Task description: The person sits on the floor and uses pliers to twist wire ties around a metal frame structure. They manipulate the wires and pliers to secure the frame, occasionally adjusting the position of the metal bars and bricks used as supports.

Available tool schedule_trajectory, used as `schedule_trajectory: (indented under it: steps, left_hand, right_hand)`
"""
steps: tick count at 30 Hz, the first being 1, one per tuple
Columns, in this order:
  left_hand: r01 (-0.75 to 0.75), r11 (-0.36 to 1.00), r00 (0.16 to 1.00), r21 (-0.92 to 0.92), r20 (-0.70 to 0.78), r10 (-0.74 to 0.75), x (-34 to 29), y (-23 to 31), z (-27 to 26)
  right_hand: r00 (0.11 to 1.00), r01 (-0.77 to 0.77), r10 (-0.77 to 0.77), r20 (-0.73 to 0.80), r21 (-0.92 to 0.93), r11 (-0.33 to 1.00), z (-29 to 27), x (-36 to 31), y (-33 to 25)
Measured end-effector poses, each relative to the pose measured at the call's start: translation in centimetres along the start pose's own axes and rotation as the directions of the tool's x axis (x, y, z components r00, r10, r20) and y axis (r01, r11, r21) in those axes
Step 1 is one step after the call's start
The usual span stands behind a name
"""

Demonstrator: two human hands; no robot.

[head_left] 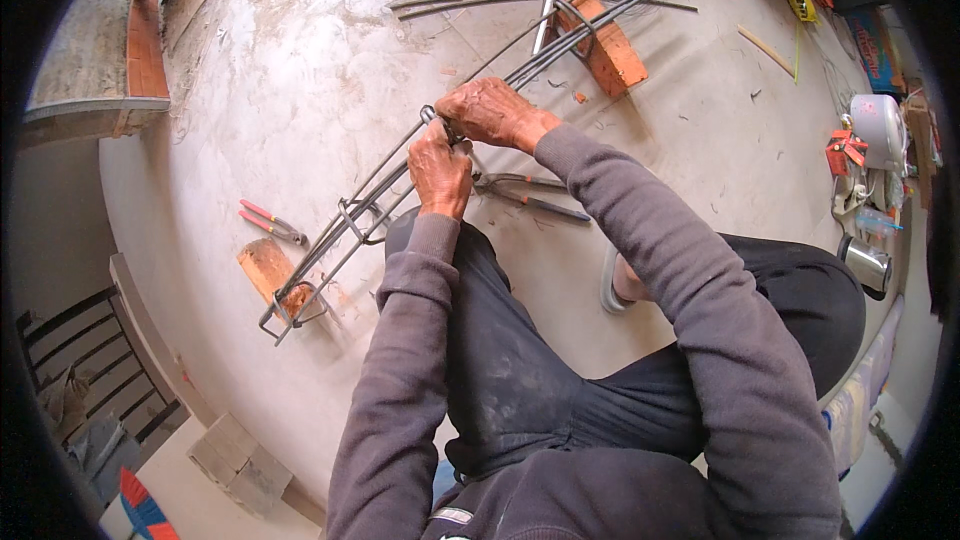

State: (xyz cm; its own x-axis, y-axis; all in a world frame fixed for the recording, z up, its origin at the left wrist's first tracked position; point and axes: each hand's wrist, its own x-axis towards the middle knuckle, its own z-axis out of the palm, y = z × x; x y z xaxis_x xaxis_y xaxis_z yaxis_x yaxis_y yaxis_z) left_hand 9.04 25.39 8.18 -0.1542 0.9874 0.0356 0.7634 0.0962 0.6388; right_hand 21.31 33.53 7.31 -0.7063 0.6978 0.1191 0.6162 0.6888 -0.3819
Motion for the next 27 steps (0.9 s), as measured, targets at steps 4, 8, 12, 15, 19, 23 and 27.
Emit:
schedule_trajectory:
  steps: [4, 8, 12, 15, 19, 23, 27]
  left_hand:
    - [0.004, 1.0, 1.0, -0.017, -0.014, -0.005, -0.1, -0.8, 0.0]
    - [0.013, 0.998, 1.0, -0.061, -0.009, -0.013, 0.1, -0.6, -0.4]
    - [0.026, 0.997, 1.0, -0.076, 0.005, -0.026, 0.3, -0.1, -0.5]
    - [0.018, 0.998, 1.0, -0.061, -0.006, -0.019, 0.3, -0.3, -0.5]
    - [0.025, 0.999, 1.0, -0.031, -0.018, -0.025, 0.2, -0.3, -0.3]
    - [-0.01, 1.0, 1.0, -0.027, 0.003, 0.01, 0.2, -0.4, 0.0]
    - [-0.012, 0.999, 1.0, -0.046, 0.004, 0.012, 0.1, -0.5, -0.2]
  right_hand:
    - [1.0, 0.02, -0.019, -0.005, 0.094, 0.995, -0.8, 0.3, -0.3]
    - [1.0, 0.01, -0.01, -0.004, 0.152, 0.988, -1.5, 0.7, -0.1]
    - [1.0, 0.004, -0.005, 0.01, 0.13, 0.992, -1.3, 0.9, 0.3]
    - [0.997, -0.023, 0.012, 0.077, 0.134, 0.991, -1.6, 1.1, 0.2]
    - [0.999, -0.03, 0.024, 0.048, 0.116, 0.993, -1.7, 1.1, -0.1]
    - [1.0, 0.0, -0.003, 0.028, 0.103, 0.995, -1.4, 0.9, 0.3]
    - [0.998, -0.022, 0.018, 0.053, 0.073, 0.997, -1.3, 0.9, 0.1]
